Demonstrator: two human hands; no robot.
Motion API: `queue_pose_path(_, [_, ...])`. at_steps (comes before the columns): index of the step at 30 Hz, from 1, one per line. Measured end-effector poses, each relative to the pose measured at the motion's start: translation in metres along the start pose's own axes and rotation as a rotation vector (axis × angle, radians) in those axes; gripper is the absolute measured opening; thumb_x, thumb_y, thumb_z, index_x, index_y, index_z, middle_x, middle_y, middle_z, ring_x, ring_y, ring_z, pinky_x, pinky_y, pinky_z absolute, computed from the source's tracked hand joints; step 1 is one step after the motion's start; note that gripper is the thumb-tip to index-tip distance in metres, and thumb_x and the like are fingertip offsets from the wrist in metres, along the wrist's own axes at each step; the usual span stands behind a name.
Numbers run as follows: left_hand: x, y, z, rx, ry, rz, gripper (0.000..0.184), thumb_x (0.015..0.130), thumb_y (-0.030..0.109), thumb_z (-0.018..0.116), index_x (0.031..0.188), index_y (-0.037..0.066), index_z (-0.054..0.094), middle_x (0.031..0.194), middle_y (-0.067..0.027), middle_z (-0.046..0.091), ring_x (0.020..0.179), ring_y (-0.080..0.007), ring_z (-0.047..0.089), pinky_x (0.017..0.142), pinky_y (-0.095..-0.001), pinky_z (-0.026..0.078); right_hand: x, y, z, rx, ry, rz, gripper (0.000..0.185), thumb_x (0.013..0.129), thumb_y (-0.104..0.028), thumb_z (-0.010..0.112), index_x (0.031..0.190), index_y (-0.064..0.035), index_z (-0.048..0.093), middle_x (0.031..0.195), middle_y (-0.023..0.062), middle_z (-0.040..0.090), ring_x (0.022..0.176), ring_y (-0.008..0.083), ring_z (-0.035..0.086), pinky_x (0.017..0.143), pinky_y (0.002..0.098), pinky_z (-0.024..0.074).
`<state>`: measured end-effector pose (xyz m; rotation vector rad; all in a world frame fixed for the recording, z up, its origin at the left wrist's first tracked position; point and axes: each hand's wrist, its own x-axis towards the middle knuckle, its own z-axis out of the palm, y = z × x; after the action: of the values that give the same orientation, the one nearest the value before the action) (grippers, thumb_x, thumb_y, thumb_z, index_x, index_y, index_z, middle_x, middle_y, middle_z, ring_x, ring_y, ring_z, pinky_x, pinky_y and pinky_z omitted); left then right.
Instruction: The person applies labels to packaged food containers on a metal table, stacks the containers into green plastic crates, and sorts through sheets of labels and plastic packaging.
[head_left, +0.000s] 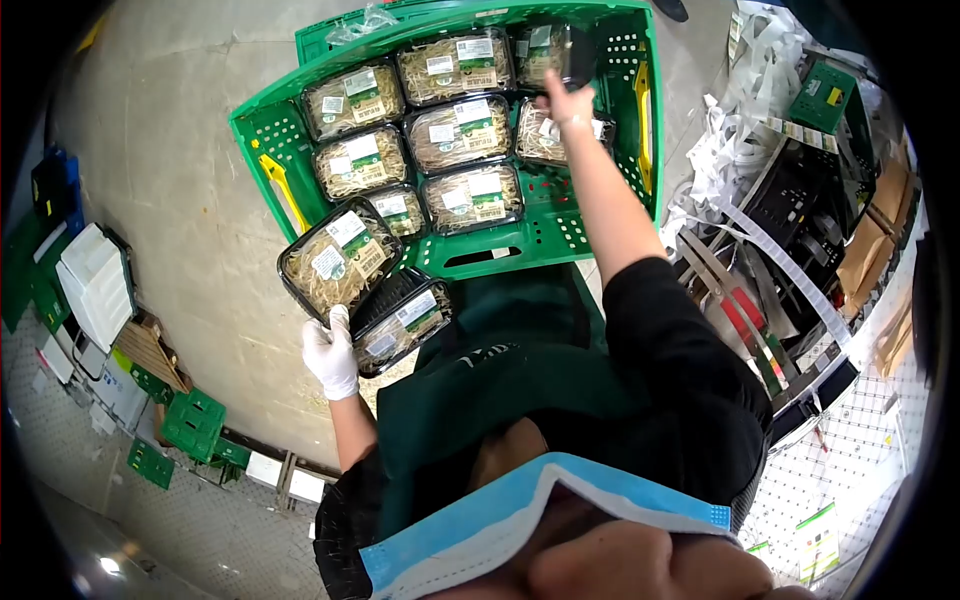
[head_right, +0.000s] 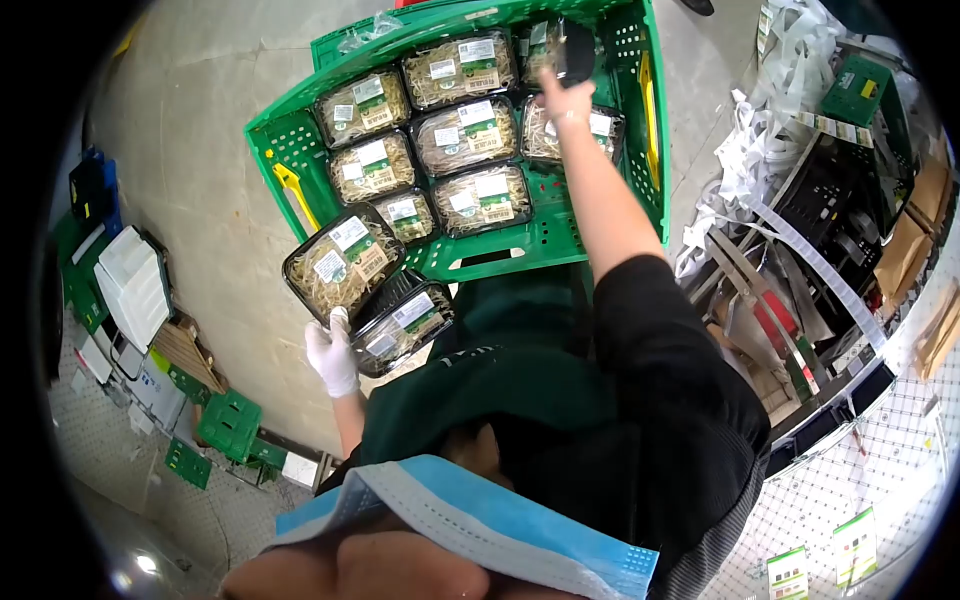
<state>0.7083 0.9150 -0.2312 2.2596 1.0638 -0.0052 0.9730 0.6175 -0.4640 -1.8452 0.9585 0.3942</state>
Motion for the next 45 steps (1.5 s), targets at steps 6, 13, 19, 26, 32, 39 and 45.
queue_pose_path(6, [-0.008,0.003,0.004,-0.262,-0.007,-0.124,0.035,0.076,0.008,0.062,0.056,0.007,0.034,0.051,0.0029,0.038,0.048,-0.0041,0.03,0.042,-0.0198,0.027,0.058,0.002,-0.049,0.503,-0.36,0.226,0.044,0.08,-0.036,0.054,0.1,0.0021,0.046,0.095,0.019,0.057,0.075,0.0227,0.062,0.043,0.0225,0.0423])
queue_pose_path(13, [-0.007,0.011,0.013,-0.076,-0.086,-0.06,0.031,0.077,0.009,0.061,0.057,0.007,0.037,0.052,0.002,0.041,0.049,-0.0038,0.033,0.043,-0.0195,0.03,0.054,0.031,-0.03,0.423,-0.34,0.379,0.027,0.087,-0.022,0.044,0.099,0.0015,0.046,0.081,0.0167,0.061,0.056,0.0184,0.058,0.04,0.0198,0.0409])
queue_pose_path(19, [-0.004,0.012,0.019,-0.099,-0.103,-0.033,0.028,0.077,0.009,0.061,0.059,0.007,0.039,0.054,0.0015,0.044,0.05,-0.004,0.037,0.044,-0.0196,0.032,0.006,0.021,-0.061,-0.73,-0.654,0.259,0.033,0.077,-0.031,0.053,0.085,0.0003,0.057,0.072,0.0099,0.062,0.054,0.0204,0.058,0.053,0.0307,0.0468])
queue_pose_path(26, [0.002,0.017,0.033,-0.189,-0.146,-0.031,0.019,0.079,0.009,0.059,0.065,0.005,0.046,0.057,0.0,0.047,0.051,-0.0051,0.039,0.046,-0.0196,0.034,-0.018,0.128,-0.045,-0.706,-0.28,-0.265,0.063,0.07,-0.035,0.061,0.115,0.0038,0.039,0.113,0.021,0.047,0.105,0.032,0.046,0.09,0.0356,0.0349])
queue_pose_path(32, [0.007,0.048,0.066,-0.414,-0.164,-0.29,0.011,0.079,0.008,0.055,0.081,0.0,0.049,0.077,-0.0061,0.053,0.061,-0.0101,0.049,0.056,-0.021,0.04,-0.156,0.034,-0.083,0.222,-1.257,0.116,0.073,0.07,-0.042,0.062,0.123,-0.0012,0.032,0.114,0.0129,0.047,0.103,0.0228,0.045,0.087,0.0333,0.0374])
queue_pose_path(39, [0.034,0.056,0.083,-0.735,-0.294,-0.566,0.008,0.074,0.007,0.055,0.08,0.004,0.051,0.064,-0.003,0.052,0.043,-0.0094,0.045,0.035,-0.0198,0.037,-0.182,0.004,-0.131,0.018,-0.816,-0.262,0.06,0.069,-0.013,0.068,0.12,-0.006,0.036,0.111,0.0124,0.046,0.096,0.0212,0.047,0.085,0.0296,0.0389])
queue_pose_path(45, [0.073,0.031,0.059,-0.765,-0.249,-0.394,0.012,0.075,0.008,0.055,0.082,0.005,0.046,0.054,-0.0014,0.045,0.038,-0.0077,0.04,0.03,-0.0227,0.04,-0.073,0.094,-0.156,-0.267,-0.473,-0.147,0.065,0.075,-0.023,0.06,0.127,-0.0015,0.027,0.11,0.0156,0.052,0.102,0.0222,0.049,0.087,0.0294,0.0369])
